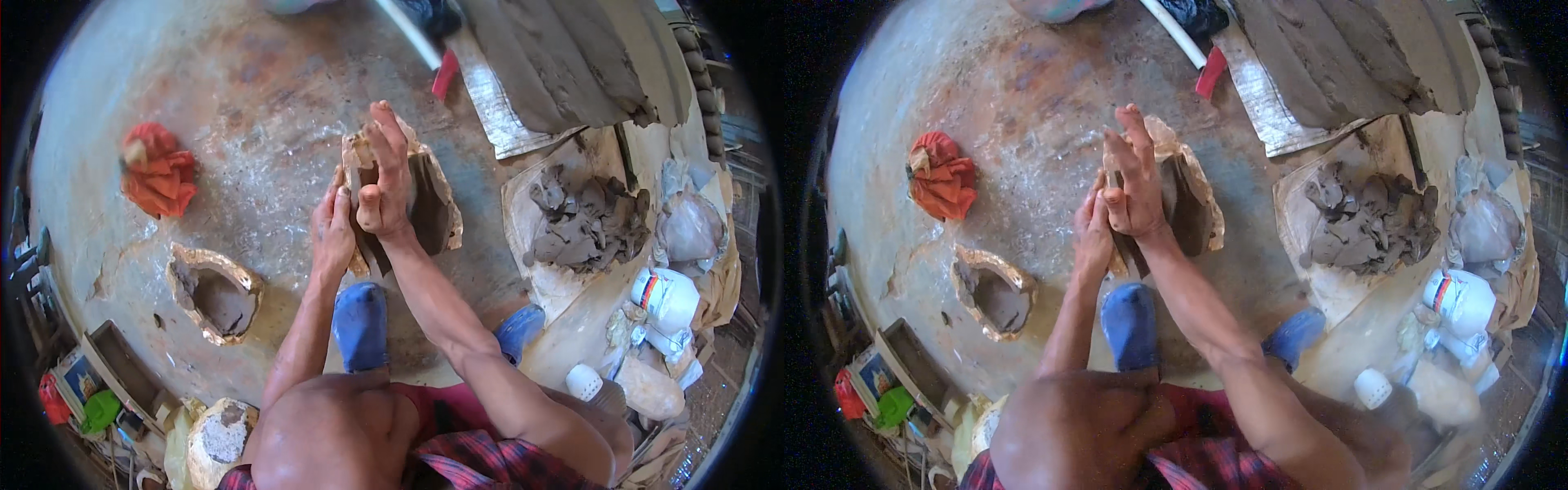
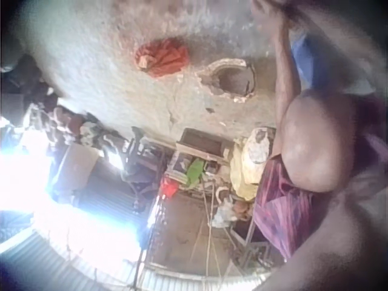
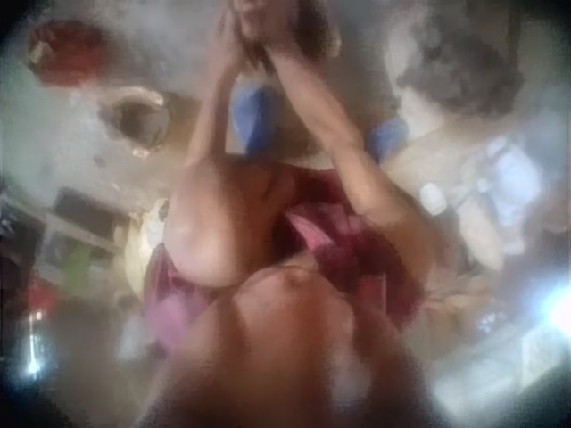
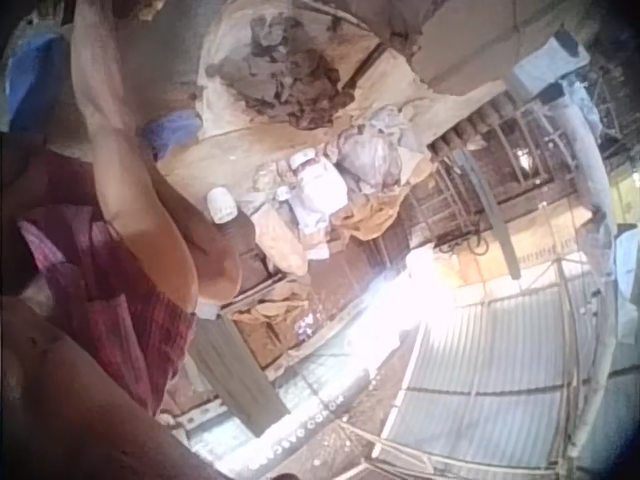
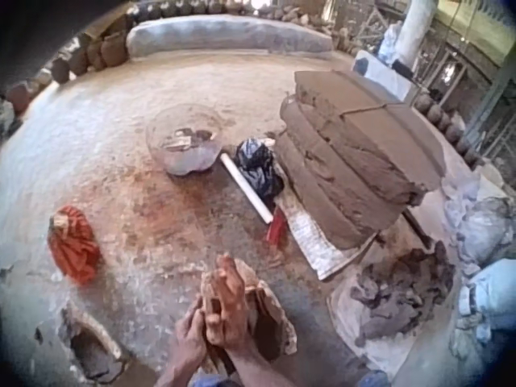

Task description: The person shapes clay into a vessel by hand, using a small blue tool to smooth the interior and exterior walls.

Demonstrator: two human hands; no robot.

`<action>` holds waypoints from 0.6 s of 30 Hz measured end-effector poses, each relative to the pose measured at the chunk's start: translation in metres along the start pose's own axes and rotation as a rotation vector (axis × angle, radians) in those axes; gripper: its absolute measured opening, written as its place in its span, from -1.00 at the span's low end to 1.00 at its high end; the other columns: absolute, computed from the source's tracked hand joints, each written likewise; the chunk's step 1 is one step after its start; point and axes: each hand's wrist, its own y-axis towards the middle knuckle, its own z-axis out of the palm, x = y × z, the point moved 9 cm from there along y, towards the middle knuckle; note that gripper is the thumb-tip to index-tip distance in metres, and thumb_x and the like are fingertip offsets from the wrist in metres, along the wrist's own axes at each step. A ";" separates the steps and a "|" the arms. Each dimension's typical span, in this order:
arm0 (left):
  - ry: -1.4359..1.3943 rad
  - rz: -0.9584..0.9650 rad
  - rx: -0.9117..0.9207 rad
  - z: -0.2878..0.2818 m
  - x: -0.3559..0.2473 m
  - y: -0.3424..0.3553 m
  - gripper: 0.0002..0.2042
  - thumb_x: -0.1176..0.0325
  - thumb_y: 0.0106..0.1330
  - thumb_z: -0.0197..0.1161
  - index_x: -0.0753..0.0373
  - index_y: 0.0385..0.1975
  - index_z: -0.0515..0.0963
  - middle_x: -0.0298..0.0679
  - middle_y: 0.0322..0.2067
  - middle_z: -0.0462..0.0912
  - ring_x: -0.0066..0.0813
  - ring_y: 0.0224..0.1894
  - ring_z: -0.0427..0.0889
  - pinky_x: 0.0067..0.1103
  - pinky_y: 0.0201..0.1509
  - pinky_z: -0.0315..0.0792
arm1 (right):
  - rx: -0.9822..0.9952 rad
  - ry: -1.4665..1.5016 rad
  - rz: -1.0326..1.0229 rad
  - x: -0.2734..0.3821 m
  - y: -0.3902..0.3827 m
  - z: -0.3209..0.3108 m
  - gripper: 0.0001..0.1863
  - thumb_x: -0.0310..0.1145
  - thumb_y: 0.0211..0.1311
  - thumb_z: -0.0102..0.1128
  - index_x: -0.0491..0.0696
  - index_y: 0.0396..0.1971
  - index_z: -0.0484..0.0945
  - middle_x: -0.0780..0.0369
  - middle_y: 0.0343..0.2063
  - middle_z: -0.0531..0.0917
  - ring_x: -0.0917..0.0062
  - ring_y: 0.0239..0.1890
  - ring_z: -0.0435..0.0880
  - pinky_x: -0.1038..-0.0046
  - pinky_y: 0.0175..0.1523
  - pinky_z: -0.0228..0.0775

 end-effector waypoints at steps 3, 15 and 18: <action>0.045 0.005 0.014 0.013 -0.004 0.005 -0.48 0.25 0.69 -0.02 0.38 0.53 0.22 -0.09 0.47 0.36 -0.39 0.44 0.38 -0.49 0.52 0.23 | 0.146 -0.089 -0.009 -0.026 -0.015 0.002 -0.18 0.37 0.54 -0.30 0.09 0.54 0.24 -0.12 0.48 0.25 -0.06 0.56 0.18 -0.01 0.58 0.01; 0.114 -0.030 -0.146 0.027 -0.031 -0.011 -0.52 0.34 0.68 -0.08 0.41 0.49 0.27 -0.09 0.37 0.50 -0.42 0.34 0.48 -0.49 0.43 0.33 | 0.020 0.118 0.383 -0.028 -0.033 -0.050 -0.33 0.20 0.59 -0.13 -0.16 -0.46 0.48 0.20 -0.54 0.49 0.42 -0.52 0.50 0.40 -0.38 0.29; 0.118 -0.074 -0.157 0.022 -0.009 -0.014 -0.52 0.32 0.66 -0.06 0.42 0.47 0.32 -0.19 0.08 0.65 -0.56 -0.01 0.49 -0.57 0.12 0.41 | 0.099 0.313 0.423 -0.008 -0.016 -0.050 -0.29 0.20 0.61 -0.14 -0.15 -0.56 0.45 0.28 -0.61 0.42 0.57 -0.57 0.43 0.45 -0.44 0.18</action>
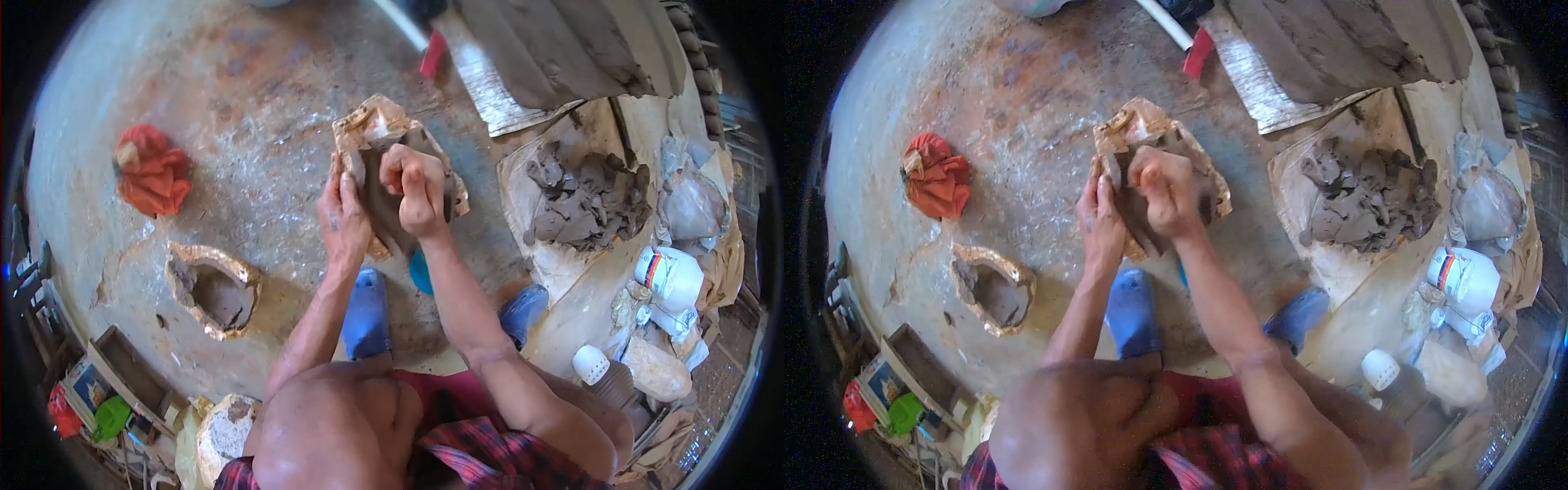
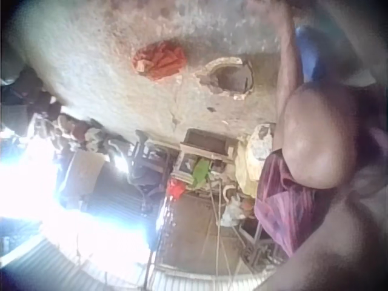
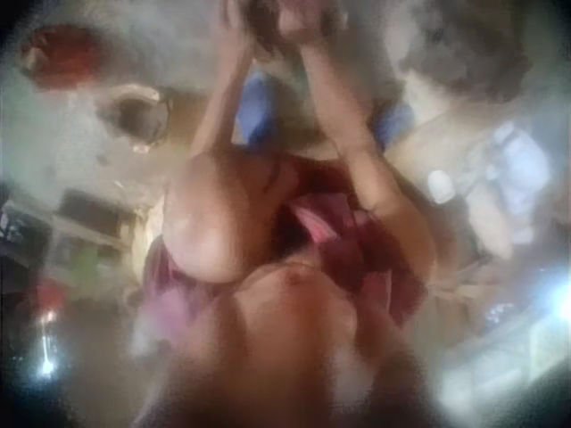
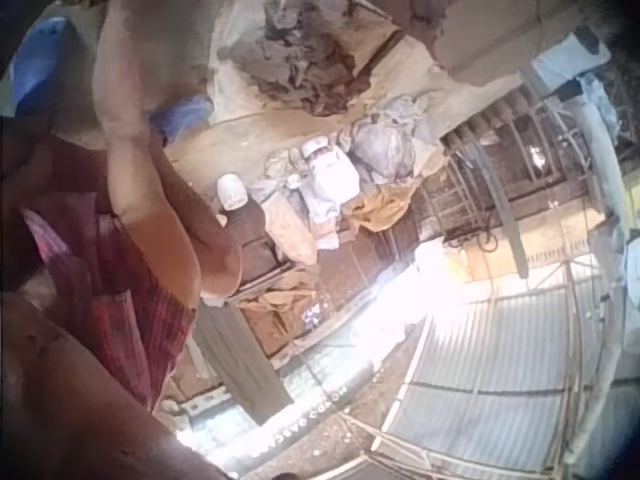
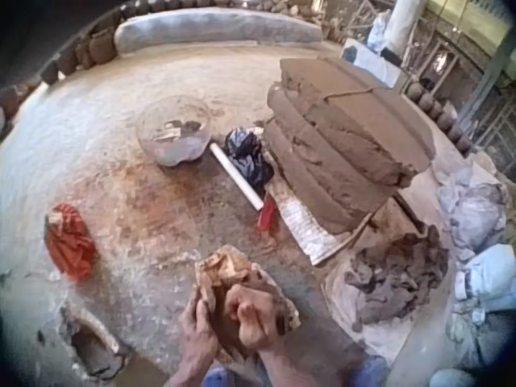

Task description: The person shapes clay into a vessel by hand, using a small blue tool to smooth the interior and exterior walls.

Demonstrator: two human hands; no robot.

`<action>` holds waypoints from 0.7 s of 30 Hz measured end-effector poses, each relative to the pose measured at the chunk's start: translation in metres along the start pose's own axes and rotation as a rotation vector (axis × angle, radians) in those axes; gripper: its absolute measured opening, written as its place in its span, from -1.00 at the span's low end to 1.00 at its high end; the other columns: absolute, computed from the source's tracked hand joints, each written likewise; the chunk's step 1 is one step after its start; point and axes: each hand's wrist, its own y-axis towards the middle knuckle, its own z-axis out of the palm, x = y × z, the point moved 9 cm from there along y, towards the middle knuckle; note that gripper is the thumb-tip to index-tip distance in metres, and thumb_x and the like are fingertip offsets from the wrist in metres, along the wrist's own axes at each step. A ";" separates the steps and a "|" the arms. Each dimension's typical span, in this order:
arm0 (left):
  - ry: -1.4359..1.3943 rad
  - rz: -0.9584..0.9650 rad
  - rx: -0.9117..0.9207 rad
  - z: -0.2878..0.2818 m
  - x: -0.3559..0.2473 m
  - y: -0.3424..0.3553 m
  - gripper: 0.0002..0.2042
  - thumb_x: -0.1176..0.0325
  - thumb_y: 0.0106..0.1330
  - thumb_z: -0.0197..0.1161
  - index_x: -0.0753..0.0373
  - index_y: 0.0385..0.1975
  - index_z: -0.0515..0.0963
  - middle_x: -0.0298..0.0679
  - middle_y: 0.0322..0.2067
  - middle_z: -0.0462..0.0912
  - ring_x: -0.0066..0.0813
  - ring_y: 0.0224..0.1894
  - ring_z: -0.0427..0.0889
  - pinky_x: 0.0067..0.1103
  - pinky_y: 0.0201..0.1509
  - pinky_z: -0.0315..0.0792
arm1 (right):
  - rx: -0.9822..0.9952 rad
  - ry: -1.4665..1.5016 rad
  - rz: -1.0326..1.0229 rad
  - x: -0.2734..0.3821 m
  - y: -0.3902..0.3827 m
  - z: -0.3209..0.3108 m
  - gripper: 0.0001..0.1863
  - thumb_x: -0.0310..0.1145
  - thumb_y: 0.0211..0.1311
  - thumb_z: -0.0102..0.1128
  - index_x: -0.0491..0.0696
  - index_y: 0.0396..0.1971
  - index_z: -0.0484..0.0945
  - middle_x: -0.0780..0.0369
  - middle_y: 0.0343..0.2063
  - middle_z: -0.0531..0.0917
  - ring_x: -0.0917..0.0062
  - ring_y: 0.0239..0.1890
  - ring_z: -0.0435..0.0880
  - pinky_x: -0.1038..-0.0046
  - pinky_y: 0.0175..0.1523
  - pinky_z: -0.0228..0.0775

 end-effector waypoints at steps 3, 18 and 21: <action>0.068 0.237 -0.062 0.010 -0.021 0.004 -0.51 0.31 0.65 -0.04 0.45 0.45 0.32 -0.08 0.23 0.62 -0.52 0.09 0.55 -0.57 0.19 0.43 | -0.037 -0.088 0.115 -0.062 -0.018 -0.012 -0.27 0.24 0.62 -0.19 -0.12 -0.58 0.41 0.35 -0.63 0.36 0.66 -0.60 0.30 0.47 -0.49 0.08; -0.314 0.129 0.000 -0.029 0.042 0.010 -0.54 0.31 0.68 0.02 0.33 0.48 0.34 -0.34 0.17 0.63 -0.69 0.01 0.55 -0.69 0.08 0.48 | -0.108 0.700 0.477 -0.079 -0.055 0.045 -0.43 -0.08 0.69 -0.17 0.03 -0.65 0.17 0.42 -0.67 0.11 0.69 -0.66 0.06 0.50 -0.53 -0.12; -0.354 0.030 0.035 -0.037 0.060 0.012 -0.55 0.30 0.68 0.03 0.33 0.47 0.35 -0.29 0.17 0.64 -0.66 0.04 0.58 -0.67 0.11 0.48 | -0.090 0.818 0.327 -0.043 -0.040 0.046 -0.41 -0.02 0.67 -0.17 0.04 -0.66 0.15 0.41 -0.70 0.10 0.67 -0.68 0.04 0.50 -0.57 -0.13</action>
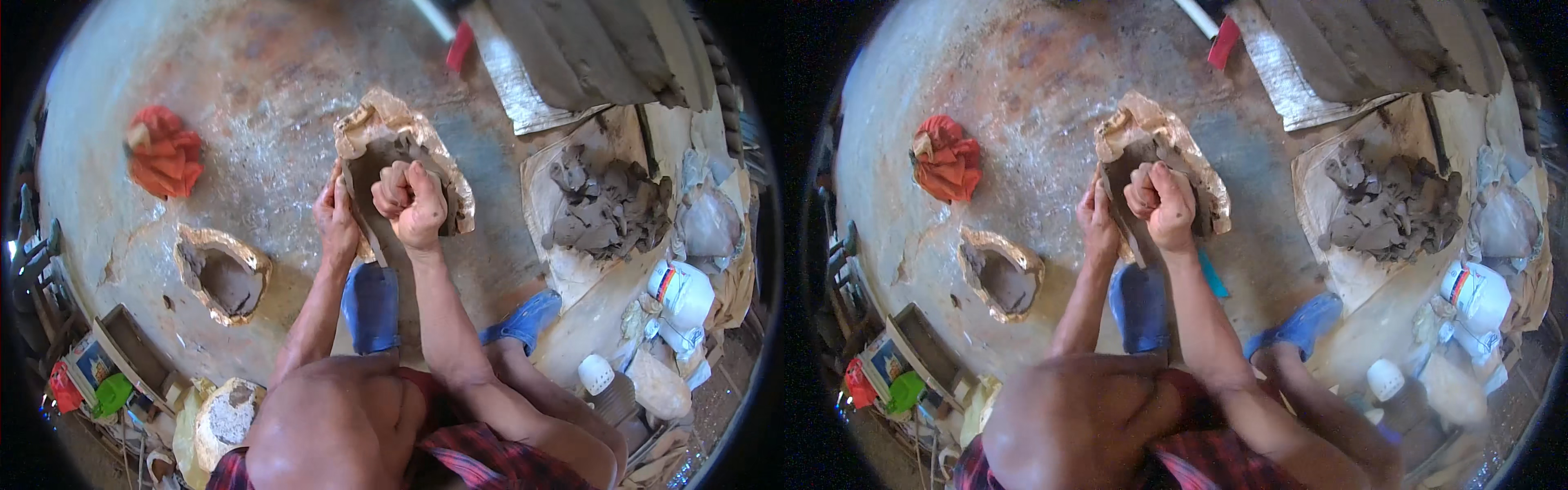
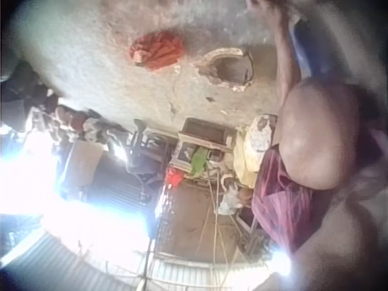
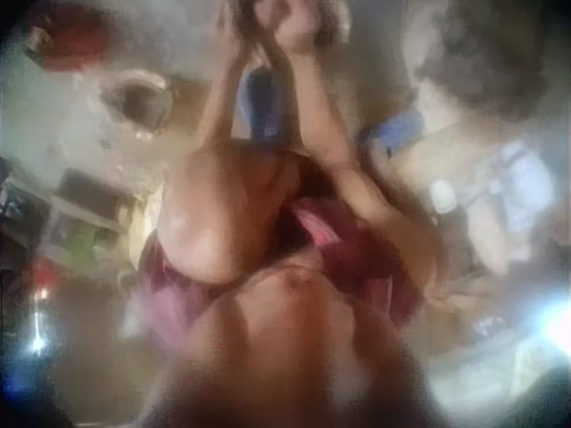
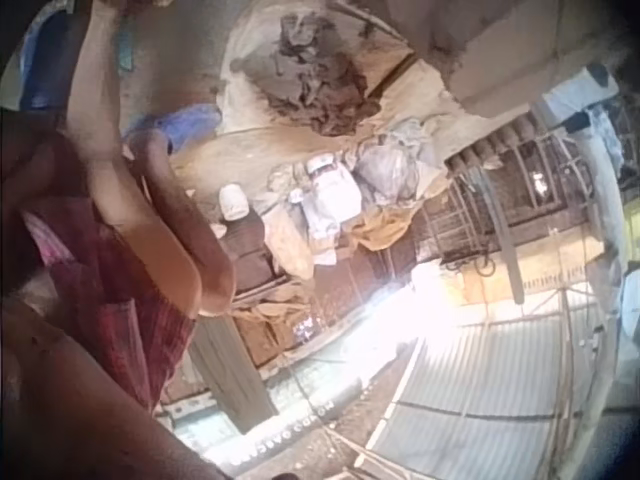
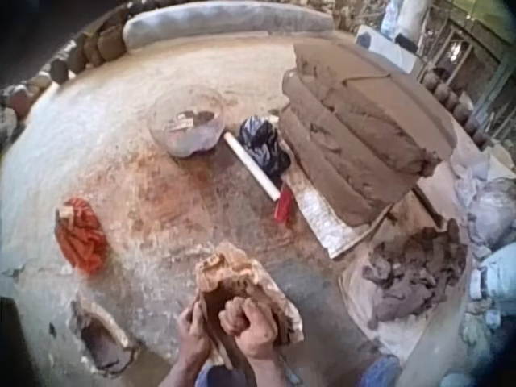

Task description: The person shapes clay into a vessel by hand, using a small blue tool to smooth the interior and exterior walls.

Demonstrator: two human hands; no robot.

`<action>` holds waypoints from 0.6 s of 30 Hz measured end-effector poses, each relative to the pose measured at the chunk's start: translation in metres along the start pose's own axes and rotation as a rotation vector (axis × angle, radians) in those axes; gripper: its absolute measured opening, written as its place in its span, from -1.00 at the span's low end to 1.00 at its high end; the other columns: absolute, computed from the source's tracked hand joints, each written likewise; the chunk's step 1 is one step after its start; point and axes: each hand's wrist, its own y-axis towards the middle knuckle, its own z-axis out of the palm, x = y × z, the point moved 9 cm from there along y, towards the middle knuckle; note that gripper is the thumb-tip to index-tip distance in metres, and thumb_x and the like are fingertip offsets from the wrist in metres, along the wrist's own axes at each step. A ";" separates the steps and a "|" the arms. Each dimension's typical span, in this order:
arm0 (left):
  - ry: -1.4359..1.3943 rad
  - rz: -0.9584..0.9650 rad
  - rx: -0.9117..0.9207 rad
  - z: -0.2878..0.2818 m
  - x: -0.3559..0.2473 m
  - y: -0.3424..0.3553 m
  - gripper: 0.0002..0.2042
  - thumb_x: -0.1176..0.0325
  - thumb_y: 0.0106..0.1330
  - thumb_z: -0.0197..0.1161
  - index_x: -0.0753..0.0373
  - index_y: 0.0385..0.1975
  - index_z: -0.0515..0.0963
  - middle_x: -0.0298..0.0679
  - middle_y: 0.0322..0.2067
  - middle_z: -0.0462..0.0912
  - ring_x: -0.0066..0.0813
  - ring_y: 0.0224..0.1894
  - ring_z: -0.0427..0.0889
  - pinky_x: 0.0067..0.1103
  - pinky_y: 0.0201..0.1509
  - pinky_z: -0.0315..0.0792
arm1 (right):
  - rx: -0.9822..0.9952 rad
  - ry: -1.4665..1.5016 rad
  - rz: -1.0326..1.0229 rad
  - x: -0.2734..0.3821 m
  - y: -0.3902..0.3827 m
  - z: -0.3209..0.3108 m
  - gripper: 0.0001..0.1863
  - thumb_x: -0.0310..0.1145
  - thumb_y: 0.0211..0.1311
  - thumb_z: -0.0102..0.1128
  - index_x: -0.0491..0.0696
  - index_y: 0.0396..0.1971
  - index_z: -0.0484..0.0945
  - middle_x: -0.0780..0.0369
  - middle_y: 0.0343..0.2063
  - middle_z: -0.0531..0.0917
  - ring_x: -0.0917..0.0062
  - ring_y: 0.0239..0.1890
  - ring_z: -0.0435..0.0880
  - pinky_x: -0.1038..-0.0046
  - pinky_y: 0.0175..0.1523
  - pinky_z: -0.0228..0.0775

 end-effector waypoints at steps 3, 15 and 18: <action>0.020 0.094 0.037 0.007 0.002 -0.001 -0.54 0.30 0.67 0.05 0.41 0.44 0.36 -0.19 0.22 0.64 -0.58 0.16 0.58 -0.59 0.25 0.47 | -0.119 0.094 0.155 -0.043 -0.005 -0.017 -0.43 -0.03 0.65 -0.12 0.05 -0.65 0.13 0.40 -0.68 0.07 0.67 -0.69 -0.02 0.48 -0.59 -0.20; 0.040 0.079 -0.041 0.019 -0.011 -0.001 -0.58 0.31 0.66 0.08 0.39 0.39 0.44 -0.22 0.14 0.68 -0.62 0.03 0.60 -0.60 0.09 0.53 | 0.018 -0.440 -0.102 0.034 0.000 0.022 -0.46 -0.09 0.47 -0.02 -0.10 -0.71 0.27 0.35 -0.71 0.19 0.62 -0.66 0.12 0.39 -0.49 -0.09; 0.153 0.100 -0.097 0.051 -0.025 -0.006 -0.60 0.32 0.63 0.10 0.40 0.33 0.51 -0.19 0.02 0.75 -0.59 -0.05 0.63 -0.61 0.04 0.53 | -0.048 -1.038 -0.123 0.040 0.009 -0.028 -0.47 -0.10 0.45 -0.05 -0.15 -0.68 0.26 0.30 -0.72 0.22 0.57 -0.66 0.20 0.34 -0.49 -0.03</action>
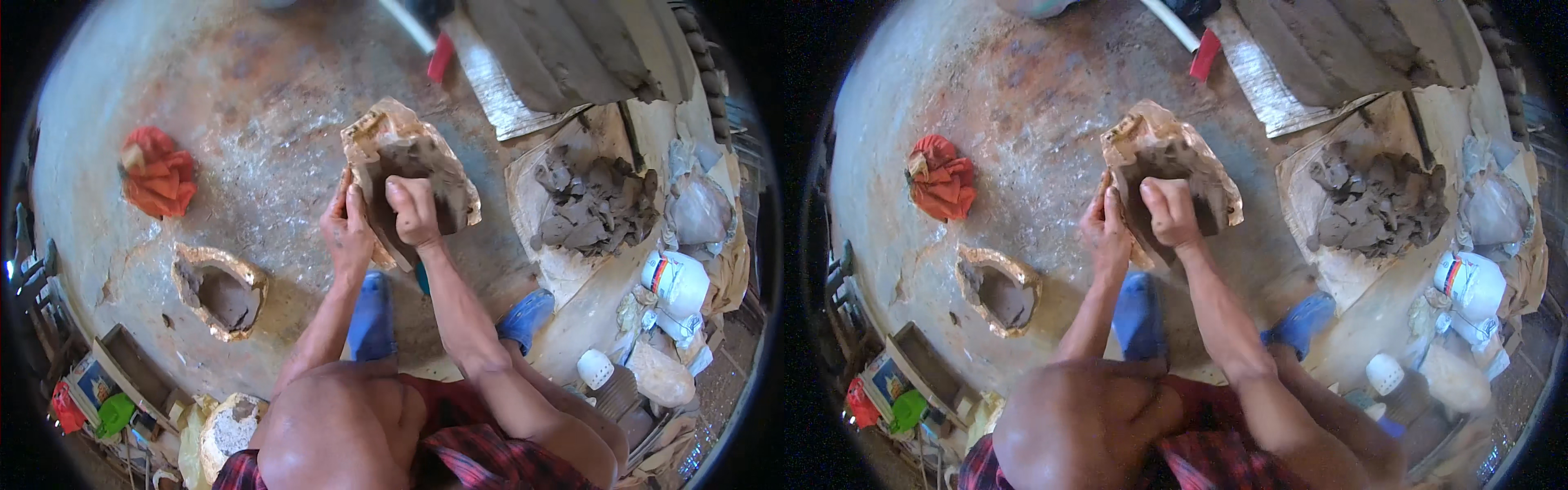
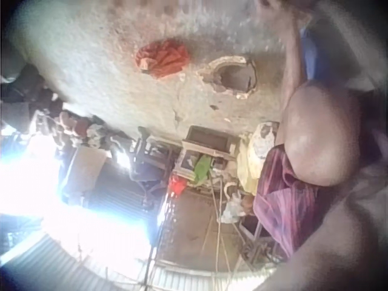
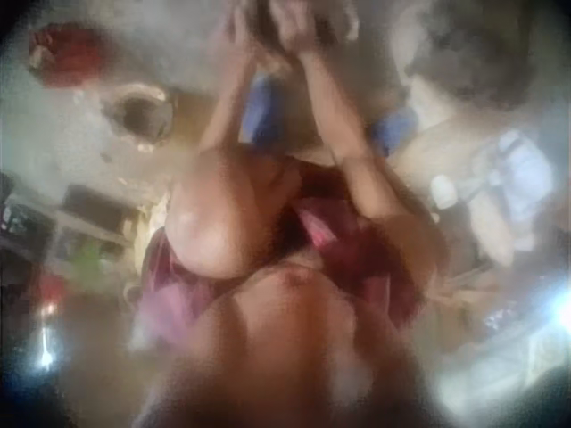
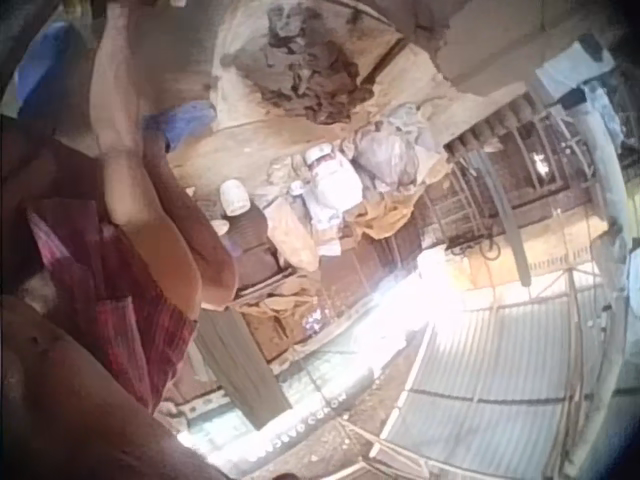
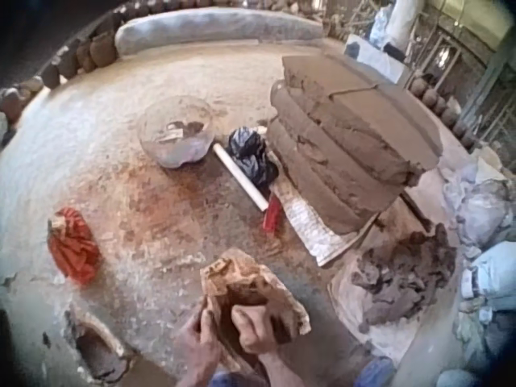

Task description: The person shapes clay into a vessel by hand, using a small blue tool to smooth the interior and exterior walls.

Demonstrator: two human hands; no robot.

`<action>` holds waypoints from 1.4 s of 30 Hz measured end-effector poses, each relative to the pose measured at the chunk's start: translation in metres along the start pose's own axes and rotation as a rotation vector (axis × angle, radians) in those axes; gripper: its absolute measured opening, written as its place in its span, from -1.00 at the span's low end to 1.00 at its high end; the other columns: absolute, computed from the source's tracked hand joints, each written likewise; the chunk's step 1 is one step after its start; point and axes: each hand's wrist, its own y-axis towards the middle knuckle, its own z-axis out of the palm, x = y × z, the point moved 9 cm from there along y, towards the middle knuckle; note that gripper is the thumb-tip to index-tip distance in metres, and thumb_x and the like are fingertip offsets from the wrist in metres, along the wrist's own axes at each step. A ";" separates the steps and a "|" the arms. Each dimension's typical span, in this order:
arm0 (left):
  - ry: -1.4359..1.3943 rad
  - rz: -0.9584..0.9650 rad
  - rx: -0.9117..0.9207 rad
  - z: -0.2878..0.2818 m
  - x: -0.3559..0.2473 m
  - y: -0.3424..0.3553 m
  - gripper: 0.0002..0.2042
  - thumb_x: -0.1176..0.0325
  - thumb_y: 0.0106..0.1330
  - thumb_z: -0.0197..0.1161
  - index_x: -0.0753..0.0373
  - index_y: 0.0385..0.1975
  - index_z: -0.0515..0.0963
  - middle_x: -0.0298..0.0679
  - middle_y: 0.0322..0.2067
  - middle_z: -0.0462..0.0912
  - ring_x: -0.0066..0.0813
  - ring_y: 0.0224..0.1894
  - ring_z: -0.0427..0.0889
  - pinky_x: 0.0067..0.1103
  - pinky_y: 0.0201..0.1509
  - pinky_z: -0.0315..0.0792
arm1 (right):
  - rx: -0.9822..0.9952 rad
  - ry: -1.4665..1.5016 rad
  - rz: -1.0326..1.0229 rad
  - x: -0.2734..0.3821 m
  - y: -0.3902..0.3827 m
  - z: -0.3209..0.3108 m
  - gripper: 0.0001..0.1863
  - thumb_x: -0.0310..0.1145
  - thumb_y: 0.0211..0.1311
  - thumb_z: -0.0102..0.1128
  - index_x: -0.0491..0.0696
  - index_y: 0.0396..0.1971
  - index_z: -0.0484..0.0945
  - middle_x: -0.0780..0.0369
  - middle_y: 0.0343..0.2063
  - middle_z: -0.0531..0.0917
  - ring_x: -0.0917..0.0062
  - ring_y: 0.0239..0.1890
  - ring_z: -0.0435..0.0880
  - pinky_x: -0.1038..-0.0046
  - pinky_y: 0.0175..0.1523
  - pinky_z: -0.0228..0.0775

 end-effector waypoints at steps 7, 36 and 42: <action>0.320 0.143 -0.013 0.026 -0.052 0.002 -0.62 0.39 0.54 0.14 0.49 0.23 0.55 0.11 0.20 0.65 -0.22 0.27 0.64 -0.45 0.32 0.48 | 0.100 -0.116 -0.095 0.021 0.009 -0.027 -0.57 -0.21 0.39 -0.02 -0.21 -0.62 0.32 -0.01 -0.66 0.33 0.05 -0.59 0.41 0.15 -0.41 0.19; 0.073 -0.083 0.212 0.013 -0.009 0.052 -0.44 0.37 0.61 0.11 0.40 0.53 0.20 -0.15 0.23 0.62 -0.58 0.13 0.57 -0.62 0.25 0.45 | -0.058 0.619 -0.409 0.062 0.113 -0.010 -0.04 0.21 0.52 -0.05 0.03 0.66 -0.20 0.20 0.65 -0.03 0.29 0.66 -0.05 0.14 0.67 -0.30; 0.151 -0.065 0.206 0.028 -0.008 0.055 -0.48 0.34 0.58 0.12 0.43 0.45 0.33 -0.14 0.16 0.71 -0.61 0.00 0.61 -0.58 0.15 0.51 | -0.026 0.235 -0.368 0.030 0.118 -0.009 -0.25 -0.01 0.64 -0.19 -0.11 0.62 -0.06 0.14 0.64 -0.01 0.29 0.66 -0.04 0.16 0.67 -0.25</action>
